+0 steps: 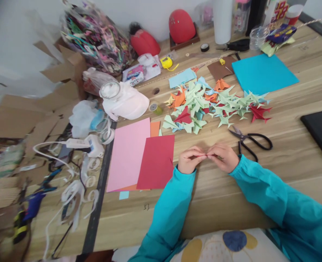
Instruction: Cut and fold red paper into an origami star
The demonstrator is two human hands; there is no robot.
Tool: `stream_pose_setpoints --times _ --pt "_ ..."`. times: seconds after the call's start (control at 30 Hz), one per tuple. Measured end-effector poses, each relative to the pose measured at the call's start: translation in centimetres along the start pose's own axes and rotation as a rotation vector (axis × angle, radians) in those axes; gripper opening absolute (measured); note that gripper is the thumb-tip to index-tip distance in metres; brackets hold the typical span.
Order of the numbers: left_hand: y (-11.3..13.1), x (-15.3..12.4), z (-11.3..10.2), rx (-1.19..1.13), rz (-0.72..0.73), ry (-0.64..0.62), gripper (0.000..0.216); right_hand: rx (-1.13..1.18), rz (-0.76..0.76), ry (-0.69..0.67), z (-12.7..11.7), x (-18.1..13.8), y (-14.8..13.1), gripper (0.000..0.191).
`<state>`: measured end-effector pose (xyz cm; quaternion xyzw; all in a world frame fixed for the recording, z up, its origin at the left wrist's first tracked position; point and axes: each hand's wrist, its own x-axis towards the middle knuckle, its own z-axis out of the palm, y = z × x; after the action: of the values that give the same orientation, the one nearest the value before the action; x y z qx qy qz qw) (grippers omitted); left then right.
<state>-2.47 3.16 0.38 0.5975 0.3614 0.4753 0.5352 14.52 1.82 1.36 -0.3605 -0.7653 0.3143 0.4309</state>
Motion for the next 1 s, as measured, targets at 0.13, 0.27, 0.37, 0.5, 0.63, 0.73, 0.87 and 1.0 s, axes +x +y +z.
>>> stream_pose_setpoints --times 0.13,0.27,0.37,0.5,0.63,0.73,0.87,1.0 --pt "0.15 0.03 0.10 0.019 -0.015 0.036 0.010 -0.007 -0.004 0.044 0.02 -0.08 0.02 0.010" --pt "0.37 0.00 0.17 0.057 -0.023 0.070 0.005 -0.003 0.001 0.060 0.01 -0.18 0.09 0.009" --pt "0.50 0.01 0.18 0.071 0.006 0.051 0.005 0.013 0.013 0.055 0.00 -0.17 0.12 0.009" --pt "0.68 0.02 0.15 0.089 0.036 0.032 0.005 0.050 0.016 0.051 -0.08 -0.06 0.05 0.008" --pt "0.80 -0.08 0.29 0.133 0.051 0.012 0.006 0.063 0.008 0.035 -0.14 0.01 -0.09 0.007" --pt "0.74 -0.19 0.52 0.174 0.066 -0.005 0.008 0.034 0.005 0.016 -0.01 -0.02 -0.15 0.007" --pt "0.59 -0.28 0.75 0.214 0.085 0.006 0.006 0.027 0.044 0.023 0.23 -0.15 -0.06 0.008" --pt "0.76 -0.27 0.82 0.230 0.076 0.022 0.008 0.045 0.166 0.089 0.26 -0.23 0.08 0.011"
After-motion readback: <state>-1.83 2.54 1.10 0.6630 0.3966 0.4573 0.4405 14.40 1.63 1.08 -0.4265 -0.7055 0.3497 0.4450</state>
